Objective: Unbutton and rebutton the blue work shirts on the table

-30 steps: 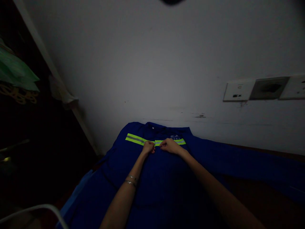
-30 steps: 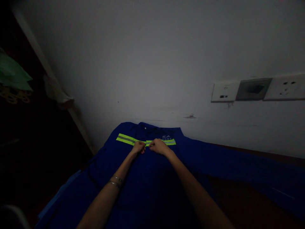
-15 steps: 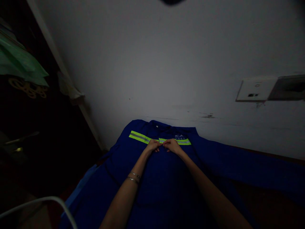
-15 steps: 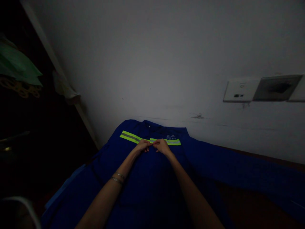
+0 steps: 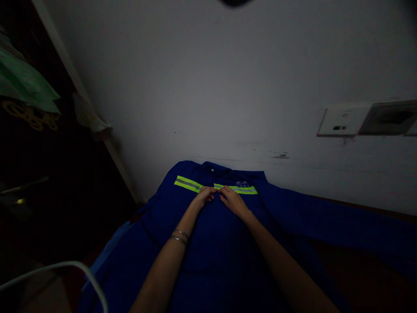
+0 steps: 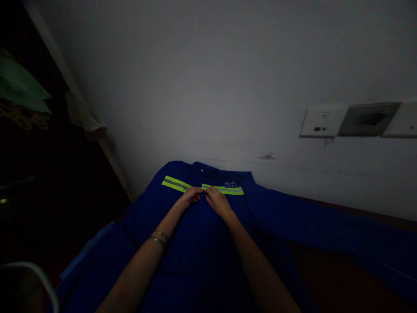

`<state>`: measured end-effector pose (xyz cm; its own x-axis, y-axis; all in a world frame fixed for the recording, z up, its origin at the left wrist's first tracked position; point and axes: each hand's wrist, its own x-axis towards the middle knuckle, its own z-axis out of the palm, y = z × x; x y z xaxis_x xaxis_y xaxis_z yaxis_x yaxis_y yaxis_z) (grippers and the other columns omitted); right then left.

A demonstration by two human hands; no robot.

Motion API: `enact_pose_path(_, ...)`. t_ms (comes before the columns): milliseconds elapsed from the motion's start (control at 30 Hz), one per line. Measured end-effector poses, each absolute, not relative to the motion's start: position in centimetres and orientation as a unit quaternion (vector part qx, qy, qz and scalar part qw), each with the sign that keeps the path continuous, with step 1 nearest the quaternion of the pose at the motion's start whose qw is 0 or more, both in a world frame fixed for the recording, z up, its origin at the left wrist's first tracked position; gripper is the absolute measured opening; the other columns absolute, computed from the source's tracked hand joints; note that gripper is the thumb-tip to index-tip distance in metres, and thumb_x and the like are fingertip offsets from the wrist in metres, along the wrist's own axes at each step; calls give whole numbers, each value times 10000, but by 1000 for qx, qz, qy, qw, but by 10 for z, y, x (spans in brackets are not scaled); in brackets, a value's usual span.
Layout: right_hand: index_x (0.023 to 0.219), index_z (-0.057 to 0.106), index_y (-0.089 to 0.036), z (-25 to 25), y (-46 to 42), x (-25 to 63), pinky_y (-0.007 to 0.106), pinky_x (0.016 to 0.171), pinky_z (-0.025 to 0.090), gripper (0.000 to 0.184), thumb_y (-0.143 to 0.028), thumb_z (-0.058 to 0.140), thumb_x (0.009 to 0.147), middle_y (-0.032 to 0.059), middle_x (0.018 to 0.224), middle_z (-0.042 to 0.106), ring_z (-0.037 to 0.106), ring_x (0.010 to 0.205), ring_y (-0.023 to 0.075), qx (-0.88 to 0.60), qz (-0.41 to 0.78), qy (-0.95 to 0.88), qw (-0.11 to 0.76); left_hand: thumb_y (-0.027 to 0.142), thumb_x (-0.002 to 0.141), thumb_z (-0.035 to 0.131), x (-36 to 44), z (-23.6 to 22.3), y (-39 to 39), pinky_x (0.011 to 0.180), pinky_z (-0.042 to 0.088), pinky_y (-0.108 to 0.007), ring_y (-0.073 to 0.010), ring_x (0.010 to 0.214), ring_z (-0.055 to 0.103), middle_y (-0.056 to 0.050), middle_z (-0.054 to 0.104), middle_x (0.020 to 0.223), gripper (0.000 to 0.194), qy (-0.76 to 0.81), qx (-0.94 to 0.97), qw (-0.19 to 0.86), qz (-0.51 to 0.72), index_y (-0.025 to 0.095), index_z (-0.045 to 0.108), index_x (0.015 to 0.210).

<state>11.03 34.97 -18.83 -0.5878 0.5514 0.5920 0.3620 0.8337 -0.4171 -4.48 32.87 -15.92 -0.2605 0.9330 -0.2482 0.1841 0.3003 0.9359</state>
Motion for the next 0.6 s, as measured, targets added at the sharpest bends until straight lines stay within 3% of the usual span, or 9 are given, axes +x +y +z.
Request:
enact_pose_path(200,987,534,-163,-187,348,105,281,751,430,198,-186,412,832,87,943,548,528,881,183,-274,38,-908,316,244,682,570,-42,-162,328,360,221,-185,-53,337,381,41,437,399,155,666,414,441,438,110,557,605)
enact_pose_path(400,940,545,-162,-187,349,107,275,755,427,174,-188,413,829,84,933,555,528,898,181,-261,30,-912,314,219,689,544,-43,-163,327,353,217,-181,-50,332,374,38,438,391,156,656,418,449,440,121,521,570)
enact_pose_path(500,884,559,-159,-187,350,108,275,737,431,144,-173,448,794,78,906,569,542,856,171,-266,87,-895,349,232,691,546,-45,-164,327,351,224,-175,-52,336,385,37,446,396,155,653,419,454,438,122,519,585)
enact_pose_path(600,773,572,-155,-188,354,107,243,666,445,83,-145,511,718,30,750,588,567,714,136,-339,272,-804,405,249,687,561,-46,-164,328,349,229,-175,-55,328,382,42,441,387,152,650,424,455,437,124,529,605)
